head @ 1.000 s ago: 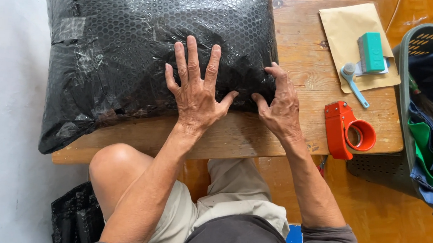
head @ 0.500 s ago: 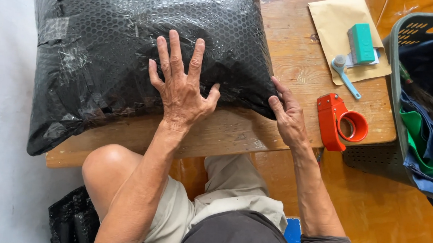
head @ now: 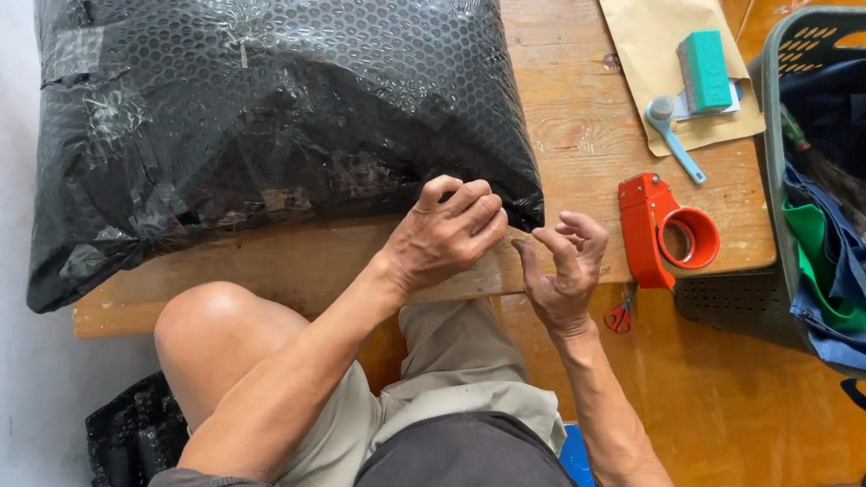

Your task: A person wraps a pillow in black bubble wrap and secures the edges with tape using a dispenser.

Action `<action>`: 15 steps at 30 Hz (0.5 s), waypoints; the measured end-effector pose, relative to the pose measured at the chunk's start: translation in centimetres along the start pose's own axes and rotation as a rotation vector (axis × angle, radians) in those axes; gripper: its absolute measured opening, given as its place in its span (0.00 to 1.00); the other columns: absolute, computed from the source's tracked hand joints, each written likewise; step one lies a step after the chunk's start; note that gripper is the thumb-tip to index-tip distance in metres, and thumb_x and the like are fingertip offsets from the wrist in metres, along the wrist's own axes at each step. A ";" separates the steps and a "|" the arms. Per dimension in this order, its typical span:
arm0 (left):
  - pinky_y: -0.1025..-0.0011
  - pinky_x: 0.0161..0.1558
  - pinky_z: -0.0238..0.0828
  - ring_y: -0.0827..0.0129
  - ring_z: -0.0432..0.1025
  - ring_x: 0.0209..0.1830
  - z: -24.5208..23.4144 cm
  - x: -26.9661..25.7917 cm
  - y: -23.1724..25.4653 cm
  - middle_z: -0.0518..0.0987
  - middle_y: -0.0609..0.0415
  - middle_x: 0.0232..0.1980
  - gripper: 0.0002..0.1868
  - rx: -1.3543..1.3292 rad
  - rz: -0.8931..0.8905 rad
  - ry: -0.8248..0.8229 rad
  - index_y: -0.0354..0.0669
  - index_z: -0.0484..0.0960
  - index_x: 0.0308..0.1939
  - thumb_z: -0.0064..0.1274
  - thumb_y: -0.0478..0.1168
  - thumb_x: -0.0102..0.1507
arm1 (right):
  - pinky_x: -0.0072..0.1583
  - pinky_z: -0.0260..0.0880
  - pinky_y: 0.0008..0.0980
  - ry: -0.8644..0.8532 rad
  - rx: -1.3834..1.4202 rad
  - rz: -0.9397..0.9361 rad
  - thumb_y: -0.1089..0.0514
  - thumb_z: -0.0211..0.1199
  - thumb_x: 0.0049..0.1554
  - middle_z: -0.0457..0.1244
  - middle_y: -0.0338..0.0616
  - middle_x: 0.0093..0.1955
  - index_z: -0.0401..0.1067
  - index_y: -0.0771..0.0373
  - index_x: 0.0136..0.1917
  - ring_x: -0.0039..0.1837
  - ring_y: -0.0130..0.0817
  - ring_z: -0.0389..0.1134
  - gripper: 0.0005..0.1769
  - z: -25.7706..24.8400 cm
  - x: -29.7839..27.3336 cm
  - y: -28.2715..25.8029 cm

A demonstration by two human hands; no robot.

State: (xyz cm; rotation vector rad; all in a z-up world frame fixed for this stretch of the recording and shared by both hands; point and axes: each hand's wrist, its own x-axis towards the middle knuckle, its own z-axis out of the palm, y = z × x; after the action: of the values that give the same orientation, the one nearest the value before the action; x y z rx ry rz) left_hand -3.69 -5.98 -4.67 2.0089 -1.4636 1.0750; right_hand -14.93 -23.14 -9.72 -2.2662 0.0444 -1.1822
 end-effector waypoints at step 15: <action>0.66 0.56 0.56 0.64 0.69 0.41 0.4 0.4 -0.1 0.68 0.56 0.33 0.08 0.063 -0.045 0.051 0.48 0.75 0.32 0.51 0.34 0.66 | 0.51 0.72 0.40 0.055 -0.053 -0.279 0.56 0.75 0.56 0.59 0.52 0.57 0.78 0.58 0.54 0.51 0.47 0.64 0.14 1.4 1.7 0.6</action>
State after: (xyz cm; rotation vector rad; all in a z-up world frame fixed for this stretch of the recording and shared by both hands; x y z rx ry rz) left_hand -3.37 -6.45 -4.60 2.0325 -1.3684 1.1584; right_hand -12.73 -23.50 -9.38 -2.3404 -0.2289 -1.4001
